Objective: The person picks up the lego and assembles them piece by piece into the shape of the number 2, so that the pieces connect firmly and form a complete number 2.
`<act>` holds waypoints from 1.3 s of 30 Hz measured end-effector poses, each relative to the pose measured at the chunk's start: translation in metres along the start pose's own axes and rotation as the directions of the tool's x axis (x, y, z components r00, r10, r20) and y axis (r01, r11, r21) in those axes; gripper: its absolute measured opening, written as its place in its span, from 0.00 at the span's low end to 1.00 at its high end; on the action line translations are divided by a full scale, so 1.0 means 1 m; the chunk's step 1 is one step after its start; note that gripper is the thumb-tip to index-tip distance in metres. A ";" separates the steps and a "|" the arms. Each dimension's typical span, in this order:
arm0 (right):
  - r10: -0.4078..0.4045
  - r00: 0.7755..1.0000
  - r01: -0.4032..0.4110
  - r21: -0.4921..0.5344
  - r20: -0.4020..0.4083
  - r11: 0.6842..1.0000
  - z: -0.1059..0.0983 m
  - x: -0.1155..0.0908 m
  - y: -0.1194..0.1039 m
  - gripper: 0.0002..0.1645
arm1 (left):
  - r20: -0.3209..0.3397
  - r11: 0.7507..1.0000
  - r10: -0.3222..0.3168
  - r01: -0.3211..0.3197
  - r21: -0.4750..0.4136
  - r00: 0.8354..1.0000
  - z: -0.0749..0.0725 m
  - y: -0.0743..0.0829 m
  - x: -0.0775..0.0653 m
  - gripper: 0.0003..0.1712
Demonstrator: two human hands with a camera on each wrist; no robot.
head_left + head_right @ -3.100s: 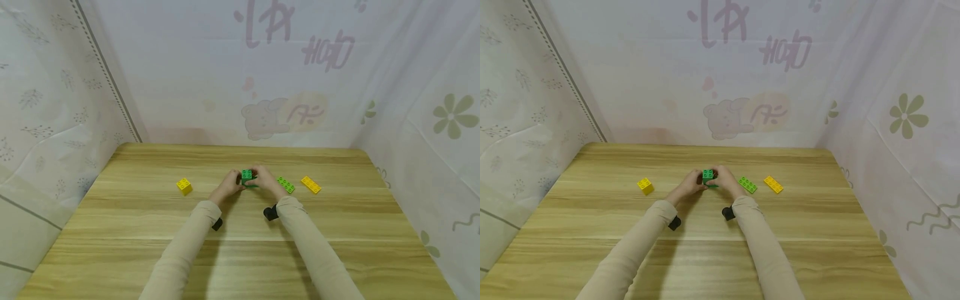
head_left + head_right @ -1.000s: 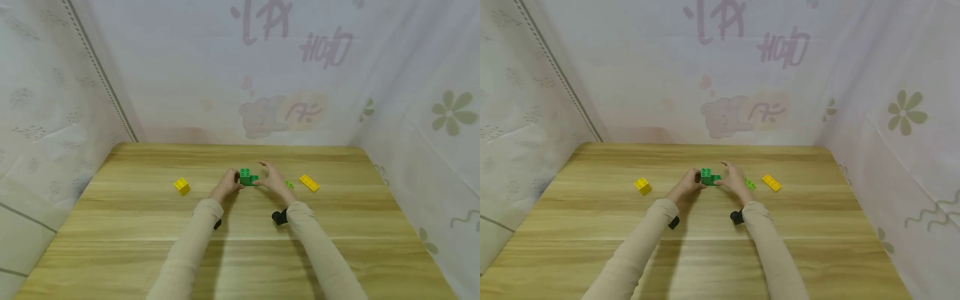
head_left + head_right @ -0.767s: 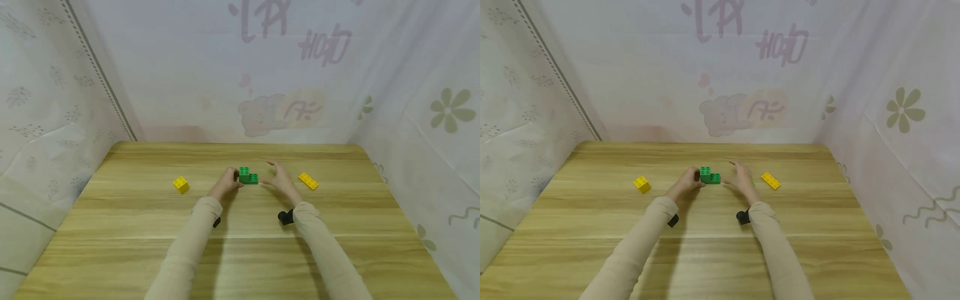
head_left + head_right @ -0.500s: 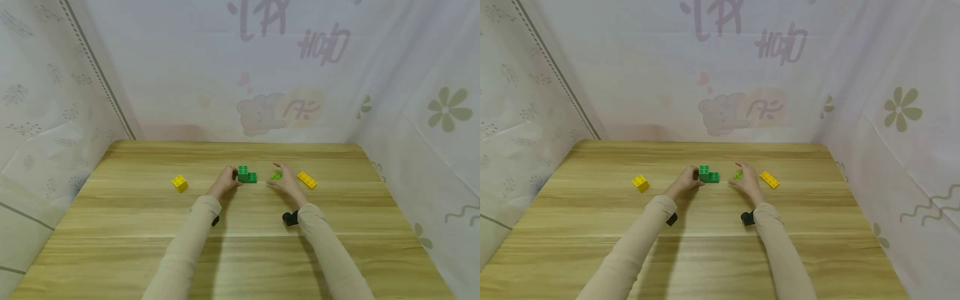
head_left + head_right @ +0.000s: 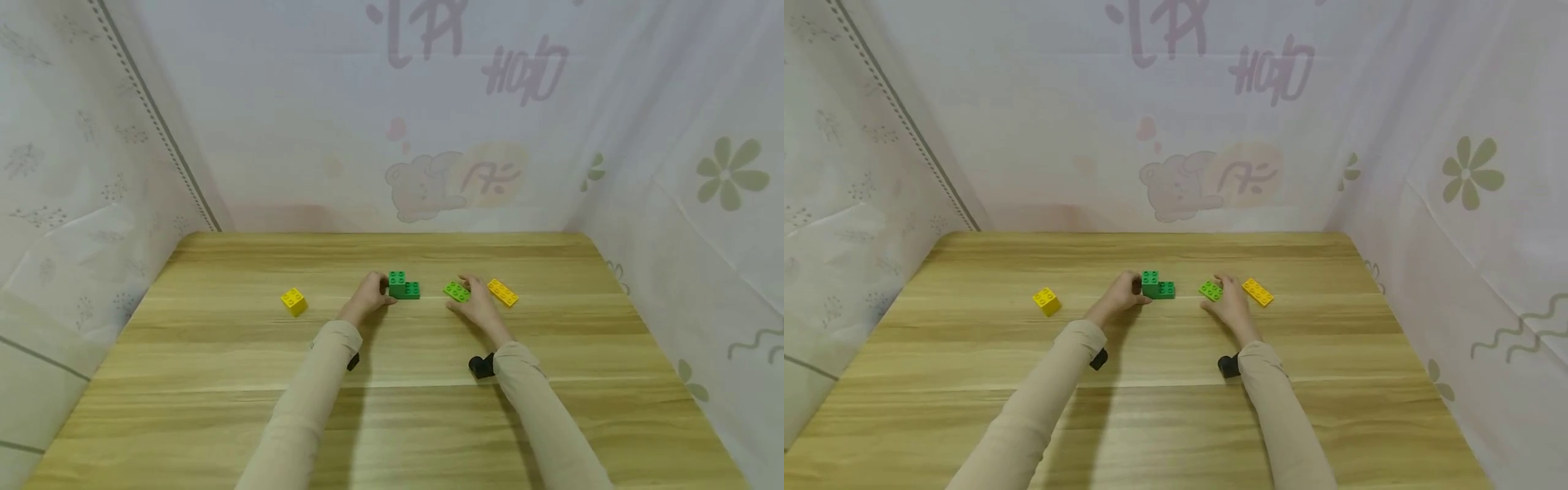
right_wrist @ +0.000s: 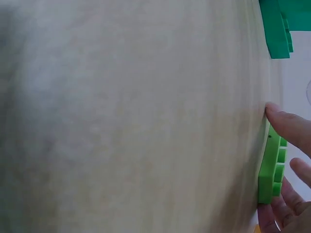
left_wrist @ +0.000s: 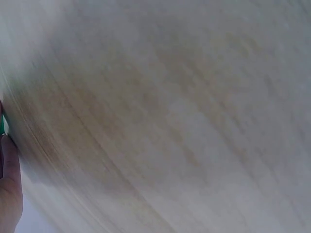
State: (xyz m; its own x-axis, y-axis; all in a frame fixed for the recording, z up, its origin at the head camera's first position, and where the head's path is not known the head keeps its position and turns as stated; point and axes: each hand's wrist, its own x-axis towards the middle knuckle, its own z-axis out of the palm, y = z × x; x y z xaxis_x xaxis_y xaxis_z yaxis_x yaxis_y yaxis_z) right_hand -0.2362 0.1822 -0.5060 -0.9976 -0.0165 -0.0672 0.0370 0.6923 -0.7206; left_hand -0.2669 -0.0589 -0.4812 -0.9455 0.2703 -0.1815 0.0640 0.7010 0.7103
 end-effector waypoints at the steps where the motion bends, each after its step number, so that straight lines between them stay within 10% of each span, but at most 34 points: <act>1: 0.009 1.000 -0.009 -0.007 -0.004 1.000 0.000 0.000 0.001 0.42 | 0.000 1.000 0.000 0.000 -0.006 1.000 0.000 0.000 0.000 0.26; 15: 0.104 0.992 -0.099 0.076 -0.068 0.992 0.003 -0.001 0.009 0.28 | 0.014 0.999 0.032 -0.031 -0.035 0.999 0.013 -0.024 0.022 0.30; 23: 0.093 0.994 -0.089 0.066 -0.052 0.994 0.003 0.001 0.004 0.27 | 0.008 0.999 -0.006 0.006 -0.048 1.000 0.002 -0.001 -0.002 0.29; 39: 0.081 0.997 -0.080 0.092 -0.006 0.993 -0.007 0.013 -0.017 0.28 | 0.004 0.999 0.015 -0.014 -0.046 1.000 0.000 -0.003 -0.002 0.28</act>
State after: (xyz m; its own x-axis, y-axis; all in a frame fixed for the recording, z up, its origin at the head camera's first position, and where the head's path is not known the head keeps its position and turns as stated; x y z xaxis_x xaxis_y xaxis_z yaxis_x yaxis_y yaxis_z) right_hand -0.2506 0.1751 -0.4892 -0.9917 0.0436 -0.1210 0.1217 0.6224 -0.7732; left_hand -0.2652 -0.0616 -0.4828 -0.9431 0.2833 -0.1740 0.0628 0.6657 0.7435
